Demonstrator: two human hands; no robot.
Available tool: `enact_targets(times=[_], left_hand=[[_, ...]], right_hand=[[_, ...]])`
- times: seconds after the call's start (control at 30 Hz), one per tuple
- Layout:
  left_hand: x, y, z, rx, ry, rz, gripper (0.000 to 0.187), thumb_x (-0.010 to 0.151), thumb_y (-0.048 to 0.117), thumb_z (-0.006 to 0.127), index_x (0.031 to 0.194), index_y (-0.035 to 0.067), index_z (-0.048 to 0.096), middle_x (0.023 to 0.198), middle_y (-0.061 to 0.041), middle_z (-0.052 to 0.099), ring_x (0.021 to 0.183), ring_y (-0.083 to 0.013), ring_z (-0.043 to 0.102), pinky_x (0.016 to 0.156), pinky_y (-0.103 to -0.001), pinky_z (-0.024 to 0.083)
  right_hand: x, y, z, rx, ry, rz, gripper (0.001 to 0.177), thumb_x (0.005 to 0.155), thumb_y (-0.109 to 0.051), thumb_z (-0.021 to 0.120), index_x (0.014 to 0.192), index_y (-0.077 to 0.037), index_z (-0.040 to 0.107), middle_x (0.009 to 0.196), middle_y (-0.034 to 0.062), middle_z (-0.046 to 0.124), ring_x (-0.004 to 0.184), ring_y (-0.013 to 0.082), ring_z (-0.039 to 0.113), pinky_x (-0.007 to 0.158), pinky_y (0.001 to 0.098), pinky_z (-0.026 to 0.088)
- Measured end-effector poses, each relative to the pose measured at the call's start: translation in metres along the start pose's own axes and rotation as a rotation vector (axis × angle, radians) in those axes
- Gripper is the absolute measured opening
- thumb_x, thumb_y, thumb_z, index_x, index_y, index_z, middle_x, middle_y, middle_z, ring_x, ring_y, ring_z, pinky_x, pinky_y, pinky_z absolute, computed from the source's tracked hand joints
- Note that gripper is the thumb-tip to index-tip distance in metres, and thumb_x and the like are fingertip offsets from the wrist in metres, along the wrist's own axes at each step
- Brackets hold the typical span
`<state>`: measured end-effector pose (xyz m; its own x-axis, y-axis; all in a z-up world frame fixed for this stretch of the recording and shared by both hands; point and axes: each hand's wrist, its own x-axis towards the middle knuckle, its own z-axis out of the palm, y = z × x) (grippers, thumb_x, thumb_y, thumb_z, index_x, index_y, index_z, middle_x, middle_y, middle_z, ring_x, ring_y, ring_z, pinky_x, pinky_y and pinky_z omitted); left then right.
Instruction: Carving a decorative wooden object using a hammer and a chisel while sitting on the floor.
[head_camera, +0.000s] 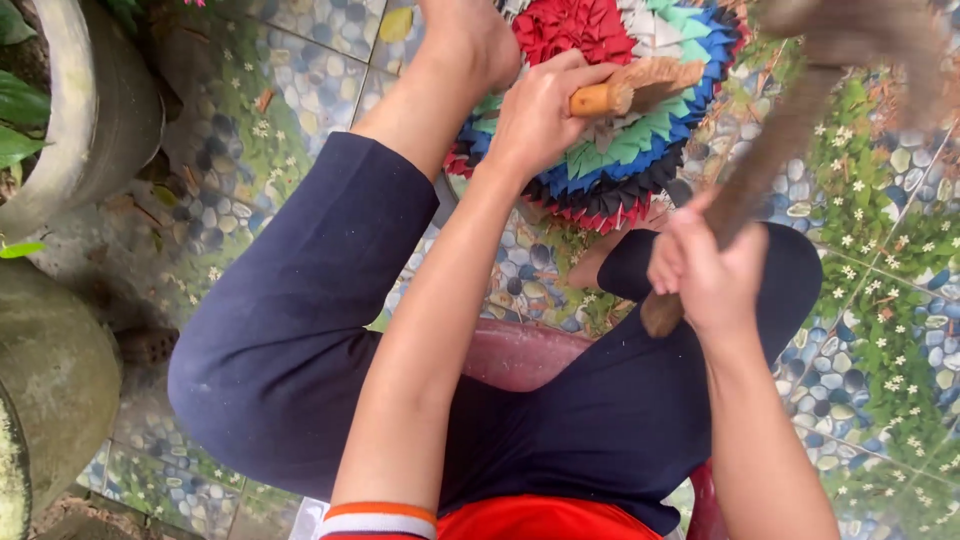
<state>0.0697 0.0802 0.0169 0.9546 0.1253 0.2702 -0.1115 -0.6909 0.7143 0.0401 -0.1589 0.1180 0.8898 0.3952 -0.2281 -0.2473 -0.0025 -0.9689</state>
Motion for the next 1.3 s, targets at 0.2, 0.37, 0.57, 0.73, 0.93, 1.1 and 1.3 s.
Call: enact_targets(times=[0.2, 0.37, 0.57, 0.73, 0.93, 1.1, 1.3], left_hand=[[0.004, -0.019, -0.013, 0.115, 0.011, 0.039, 0.046, 0.077, 0.003, 0.066, 0.121, 0.020, 0.071, 0.093, -0.002, 0.073, 0.081, -0.0339, 0.068, 0.057, -0.049, 0.050], [-0.009, -0.004, -0.022, 0.143, -0.004, 0.092, 0.031, 0.075, -0.002, 0.066, 0.099, 0.017, 0.065, 0.080, -0.001, 0.064, 0.069, -0.0300, 0.061, 0.050, -0.045, 0.041], [-0.007, -0.011, -0.012, 0.207, -0.004, 0.077, 0.028, 0.071, 0.000, 0.071, 0.093, 0.015, 0.062, 0.076, -0.001, 0.063, 0.064, -0.0286, 0.058, 0.043, -0.044, 0.039], [-0.016, -0.013, -0.012, 0.230, -0.083, -0.052, 0.030, 0.080, 0.018, 0.081, 0.088, 0.014, 0.053, 0.075, -0.008, 0.068, 0.065, -0.0380, 0.063, 0.049, -0.051, 0.045], [-0.045, -0.005, 0.000, -0.031, 0.072, -0.252, 0.026, 0.080, 0.032, 0.086, 0.098, 0.024, 0.069, 0.086, -0.004, 0.074, 0.085, -0.0337, 0.069, 0.067, -0.047, 0.051], [-0.051, -0.025, 0.031, -0.266, 0.276, -0.329, 0.033, 0.076, 0.034, 0.091, 0.105, 0.033, 0.074, 0.099, 0.007, 0.077, 0.101, -0.0229, 0.074, 0.089, -0.038, 0.059], [-0.046, -0.036, 0.051, -0.436, 0.360, -0.253, 0.038, 0.072, 0.028, 0.095, 0.104, 0.020, 0.077, 0.103, -0.003, 0.076, 0.103, -0.0314, 0.073, 0.091, -0.044, 0.058]], right_hand=[[0.009, -0.021, -0.003, 0.144, -0.118, 0.051, 0.022, 0.102, -0.007, 0.046, 0.082, -0.012, 0.037, 0.055, -0.0010, 0.026, 0.037, 0.0087, 0.027, 0.034, 0.0251, 0.029], [0.016, -0.031, 0.006, -0.173, -0.213, 0.386, 0.031, 0.101, -0.011, 0.055, 0.073, -0.010, 0.039, 0.053, 0.0014, 0.030, 0.037, 0.0120, 0.031, 0.033, 0.0281, 0.031], [0.006, -0.005, 0.012, 0.045, -0.059, 0.236, 0.017, 0.095, -0.004, 0.049, 0.084, -0.011, 0.038, 0.050, 0.0023, 0.025, 0.035, 0.0135, 0.028, 0.034, 0.0295, 0.028], [0.005, -0.022, 0.012, -0.203, -0.122, 0.263, 0.020, 0.100, -0.011, 0.055, 0.083, -0.007, 0.044, 0.052, 0.0038, 0.033, 0.036, 0.0155, 0.034, 0.035, 0.0293, 0.034], [0.008, 0.012, 0.010, -0.176, -0.185, 0.153, 0.024, 0.101, -0.006, 0.055, 0.078, -0.004, 0.048, 0.046, 0.0074, 0.036, 0.029, 0.0177, 0.040, 0.030, 0.0307, 0.036], [0.002, 0.012, 0.007, -0.167, -0.150, -0.019, 0.023, 0.106, -0.003, 0.054, 0.082, 0.000, 0.055, 0.045, 0.0109, 0.042, 0.030, 0.0198, 0.050, 0.031, 0.0311, 0.044], [0.001, -0.001, 0.013, -0.408, -0.259, 0.040, 0.035, 0.103, -0.007, 0.057, 0.069, -0.002, 0.054, 0.034, 0.0099, 0.044, 0.024, 0.0173, 0.048, 0.027, 0.0301, 0.040]])
